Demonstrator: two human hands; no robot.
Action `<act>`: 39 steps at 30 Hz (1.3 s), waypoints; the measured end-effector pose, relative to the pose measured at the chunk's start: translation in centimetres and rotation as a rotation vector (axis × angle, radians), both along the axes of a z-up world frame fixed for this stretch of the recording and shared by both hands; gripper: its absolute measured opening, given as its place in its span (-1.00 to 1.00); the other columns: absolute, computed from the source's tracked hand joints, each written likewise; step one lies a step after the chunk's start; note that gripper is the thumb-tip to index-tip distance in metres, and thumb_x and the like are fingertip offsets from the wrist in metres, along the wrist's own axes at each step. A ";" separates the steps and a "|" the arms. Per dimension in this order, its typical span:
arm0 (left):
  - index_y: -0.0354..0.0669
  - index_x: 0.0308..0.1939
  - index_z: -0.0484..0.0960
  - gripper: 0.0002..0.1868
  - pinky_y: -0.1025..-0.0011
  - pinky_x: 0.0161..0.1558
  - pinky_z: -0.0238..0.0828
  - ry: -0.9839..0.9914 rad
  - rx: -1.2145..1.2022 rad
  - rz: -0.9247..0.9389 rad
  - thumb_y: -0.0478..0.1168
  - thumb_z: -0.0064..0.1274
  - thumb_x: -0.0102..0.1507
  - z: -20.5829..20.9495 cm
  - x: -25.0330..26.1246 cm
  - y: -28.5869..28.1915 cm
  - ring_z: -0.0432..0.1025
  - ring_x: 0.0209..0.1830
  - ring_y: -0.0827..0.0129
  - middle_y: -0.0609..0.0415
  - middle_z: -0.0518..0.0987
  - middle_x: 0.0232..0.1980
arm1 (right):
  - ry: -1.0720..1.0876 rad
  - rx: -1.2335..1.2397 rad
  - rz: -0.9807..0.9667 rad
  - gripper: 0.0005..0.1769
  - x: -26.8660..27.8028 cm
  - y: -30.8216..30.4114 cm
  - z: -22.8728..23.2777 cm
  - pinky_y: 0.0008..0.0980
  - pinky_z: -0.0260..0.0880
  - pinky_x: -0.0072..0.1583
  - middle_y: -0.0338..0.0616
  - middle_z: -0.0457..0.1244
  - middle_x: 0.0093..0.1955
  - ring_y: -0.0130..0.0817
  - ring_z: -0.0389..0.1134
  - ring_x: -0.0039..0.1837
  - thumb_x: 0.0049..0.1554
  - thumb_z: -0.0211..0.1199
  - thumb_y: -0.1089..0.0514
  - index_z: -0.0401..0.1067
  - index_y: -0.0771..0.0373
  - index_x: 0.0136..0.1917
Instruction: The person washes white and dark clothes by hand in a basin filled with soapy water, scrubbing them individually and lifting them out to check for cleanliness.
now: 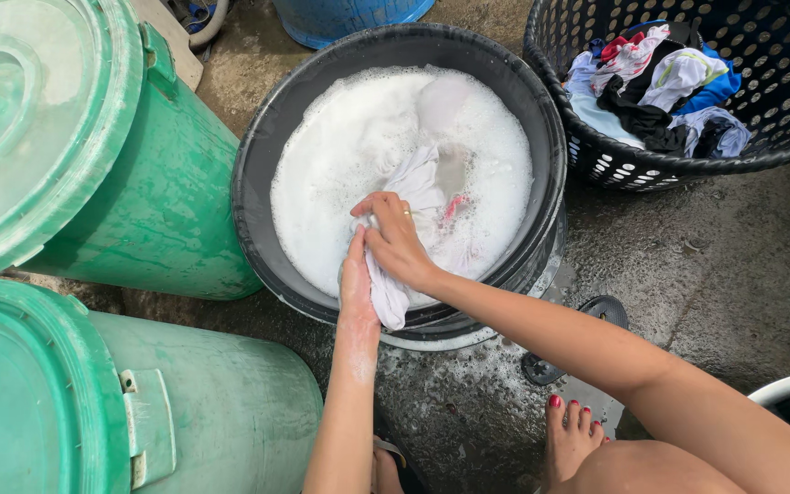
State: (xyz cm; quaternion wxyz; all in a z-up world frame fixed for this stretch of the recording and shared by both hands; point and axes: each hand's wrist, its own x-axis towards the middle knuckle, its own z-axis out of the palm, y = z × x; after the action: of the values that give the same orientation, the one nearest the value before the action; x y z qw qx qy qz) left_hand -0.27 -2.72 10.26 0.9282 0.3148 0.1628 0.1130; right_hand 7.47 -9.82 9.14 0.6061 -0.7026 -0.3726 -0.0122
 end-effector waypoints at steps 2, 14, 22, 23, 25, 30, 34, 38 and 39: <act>-0.29 0.52 0.19 -0.39 0.22 0.43 0.13 -0.010 0.077 -0.052 0.03 -0.32 0.49 2.7 0.1 0.5 0.26 0.43 0.21 -0.09 0.33 0.47 | 0.447 0.077 0.091 -0.64 4.4 0.6 0.6 -0.18 0.21 0.24 -0.09 0.18 0.10 -0.19 0.16 0.12 0.16 0.06 0.25 0.43 0.20 0.23; -0.37 0.24 0.53 -0.53 0.20 0.24 0.37 0.148 0.977 -0.255 -0.10 -0.05 0.35 16.4 -1.3 6.7 0.48 0.19 0.18 -0.19 0.62 0.18 | 0.857 0.103 0.530 -0.84 12.3 -7.0 4.0 -0.44 0.29 -0.05 -0.27 0.26 -0.16 -0.48 0.23 -0.13 0.27 0.21 0.08 0.47 0.20 -0.06; -0.26 -0.17 0.69 -0.61 0.17 -0.04 0.40 0.778 2.037 0.025 0.04 0.23 0.26 12.3 -0.7 5.2 0.52 -0.06 0.12 -0.14 0.64 -0.10 | 0.925 0.247 0.593 -0.80 12.9 -6.8 12.6 -0.46 0.21 -0.23 -0.30 0.16 -0.27 -0.52 0.15 -0.25 0.27 0.23 0.11 0.37 0.21 -0.18; -0.28 -0.17 0.69 -0.63 0.27 -0.06 0.43 0.467 1.858 0.131 0.00 0.25 0.21 11.7 -0.2 4.0 0.54 -0.12 0.20 -0.12 0.63 -0.11 | 0.950 0.201 0.632 -0.78 11.9 -5.9 12.8 -0.46 0.21 -0.25 -0.30 0.14 -0.30 -0.51 0.15 -0.27 0.26 0.24 0.12 0.36 0.22 -0.20; -0.34 0.08 0.44 -0.37 0.34 -0.06 0.49 -0.015 1.359 -0.129 0.07 0.27 0.19 10.2 1.2 0.7 0.54 0.02 0.23 -0.12 0.58 0.04 | 0.956 0.256 0.695 -0.81 11.1 -5.0 14.0 -0.47 0.18 -0.28 -0.29 0.15 -0.31 -0.53 0.14 -0.28 0.23 0.25 0.14 0.38 0.22 -0.19; -0.46 0.06 0.63 -0.40 0.23 0.02 0.48 0.523 1.363 -0.210 0.13 0.16 0.35 9.0 3.6 -1.2 0.59 -0.10 0.02 -0.35 0.68 -0.09 | 0.898 0.264 0.938 -0.78 10.0 -4.8 16.6 -0.56 0.08 -0.31 -0.31 0.14 -0.31 -0.58 0.09 -0.29 0.26 0.26 0.12 0.38 0.23 -0.19; -0.44 0.15 0.48 -0.36 0.27 0.20 0.48 0.002 1.309 -0.127 0.06 0.22 0.27 6.8 2.5 1.4 0.52 0.15 0.13 -0.25 0.52 0.16 | 0.785 0.160 0.832 -0.76 11.4 -5.3 17.2 -0.58 0.12 -0.29 -0.36 0.16 -0.30 -0.61 0.11 -0.30 0.27 0.24 0.07 0.38 0.19 -0.21; -0.57 0.37 0.19 -0.07 0.13 0.35 0.17 0.102 1.429 -0.544 0.16 0.28 0.32 1.2 3.8 1.7 0.20 0.36 -0.17 -0.43 0.29 0.34 | 0.659 0.075 0.913 -0.75 10.3 -3.4 15.6 -0.57 0.09 -0.27 -0.39 0.15 -0.32 -0.62 0.08 -0.29 0.26 0.28 0.06 0.40 0.18 -0.21; -0.55 0.44 0.17 0.00 0.12 0.39 0.00 0.207 1.711 -0.667 0.21 0.30 0.34 -0.2 4.0 1.1 0.06 0.43 -0.26 -0.47 0.21 0.41 | 0.454 0.024 0.883 -0.77 9.0 -2.5 14.7 -0.57 0.14 -0.21 -0.40 0.18 -0.29 -0.64 0.12 -0.23 0.25 0.29 0.06 0.41 0.17 -0.19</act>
State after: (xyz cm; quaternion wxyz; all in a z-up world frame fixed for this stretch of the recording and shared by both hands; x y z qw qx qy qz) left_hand 3.77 -1.65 10.10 0.3446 0.9326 0.0070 -0.1070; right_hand 16.50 -12.31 23.84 0.6270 -0.4556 -0.4933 0.3949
